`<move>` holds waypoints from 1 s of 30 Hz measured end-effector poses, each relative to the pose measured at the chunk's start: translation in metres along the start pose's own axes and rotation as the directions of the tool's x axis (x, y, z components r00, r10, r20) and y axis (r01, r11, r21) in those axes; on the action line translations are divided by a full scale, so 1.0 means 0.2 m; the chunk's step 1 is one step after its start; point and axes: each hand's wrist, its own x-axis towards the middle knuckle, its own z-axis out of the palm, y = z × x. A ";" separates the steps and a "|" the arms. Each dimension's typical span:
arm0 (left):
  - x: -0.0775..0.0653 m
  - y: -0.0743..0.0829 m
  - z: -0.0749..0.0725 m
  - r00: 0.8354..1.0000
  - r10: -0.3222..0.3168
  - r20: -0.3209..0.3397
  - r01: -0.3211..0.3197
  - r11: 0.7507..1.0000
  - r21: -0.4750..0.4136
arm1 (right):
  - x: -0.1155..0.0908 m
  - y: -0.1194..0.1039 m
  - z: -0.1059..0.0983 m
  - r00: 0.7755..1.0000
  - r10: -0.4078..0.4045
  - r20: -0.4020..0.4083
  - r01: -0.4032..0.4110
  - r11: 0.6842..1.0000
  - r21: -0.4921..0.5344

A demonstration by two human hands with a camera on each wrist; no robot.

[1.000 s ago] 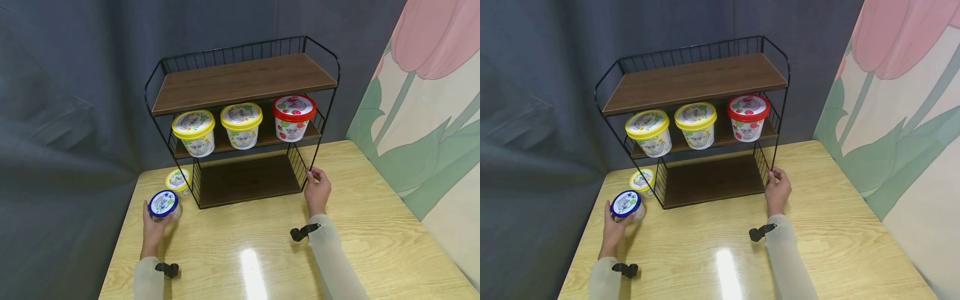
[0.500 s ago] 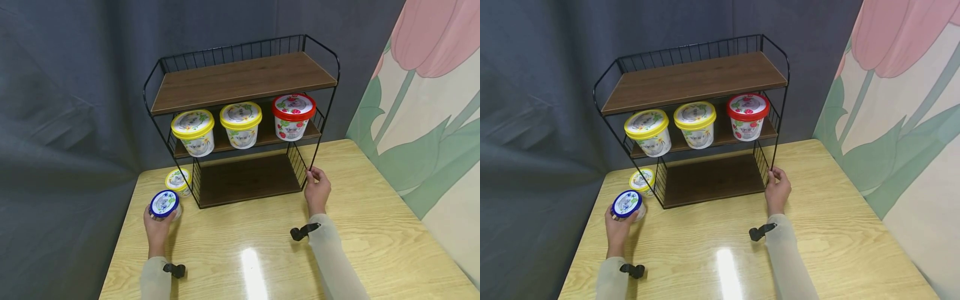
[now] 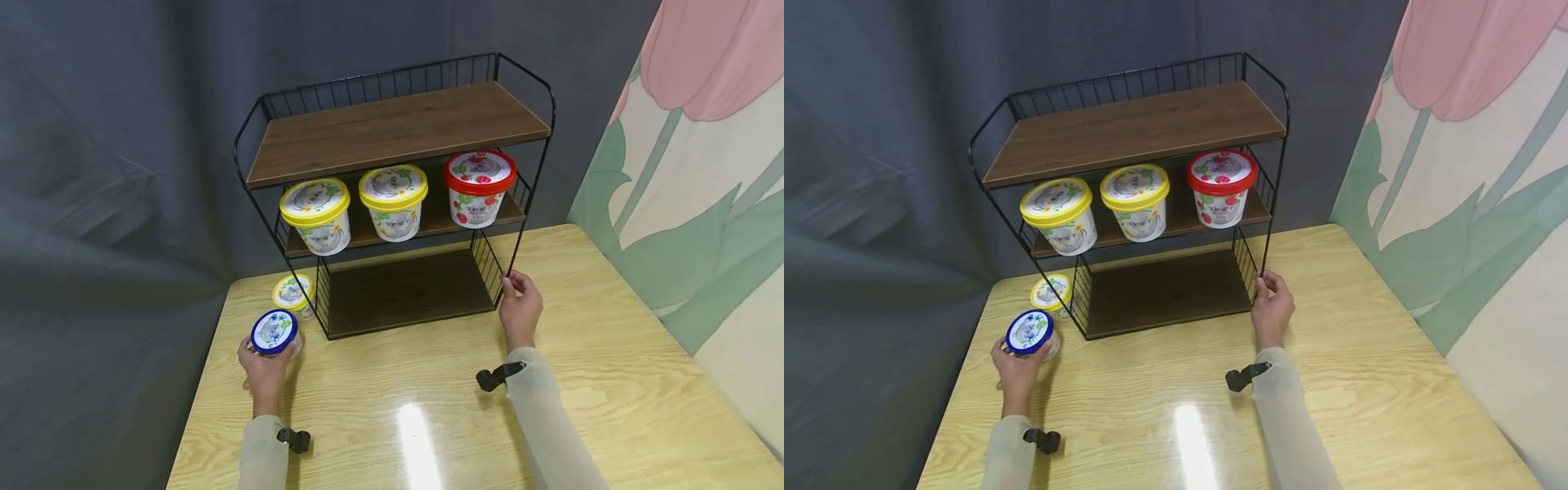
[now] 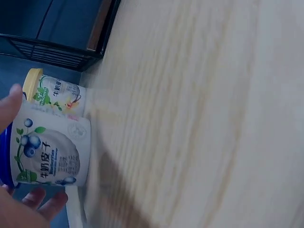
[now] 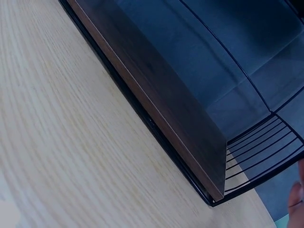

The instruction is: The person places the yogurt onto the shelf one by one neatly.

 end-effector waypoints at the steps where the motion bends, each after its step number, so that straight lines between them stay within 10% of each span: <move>1: 0.00 -0.01 0.00 1.000 0.004 0.002 -0.004 1.000 0.008 | 0.00 0.00 0.00 1.000 0.003 0.003 -0.003 1.000 0.000; 8: 0.04 -0.06 -0.07 0.989 0.087 0.119 -0.076 0.992 -0.098 | 0.02 0.01 0.00 1.000 0.004 0.011 -0.004 1.000 0.007; 17: 0.14 -0.10 -0.19 0.925 0.071 0.374 -0.033 0.994 -0.108 | 0.01 0.02 0.00 1.000 0.006 0.014 -0.006 1.000 0.013; 30: 0.05 -0.09 -0.09 0.984 0.095 0.149 -0.060 0.973 -0.224 | 0.00 0.01 0.00 1.000 -0.029 0.002 0.029 0.999 0.029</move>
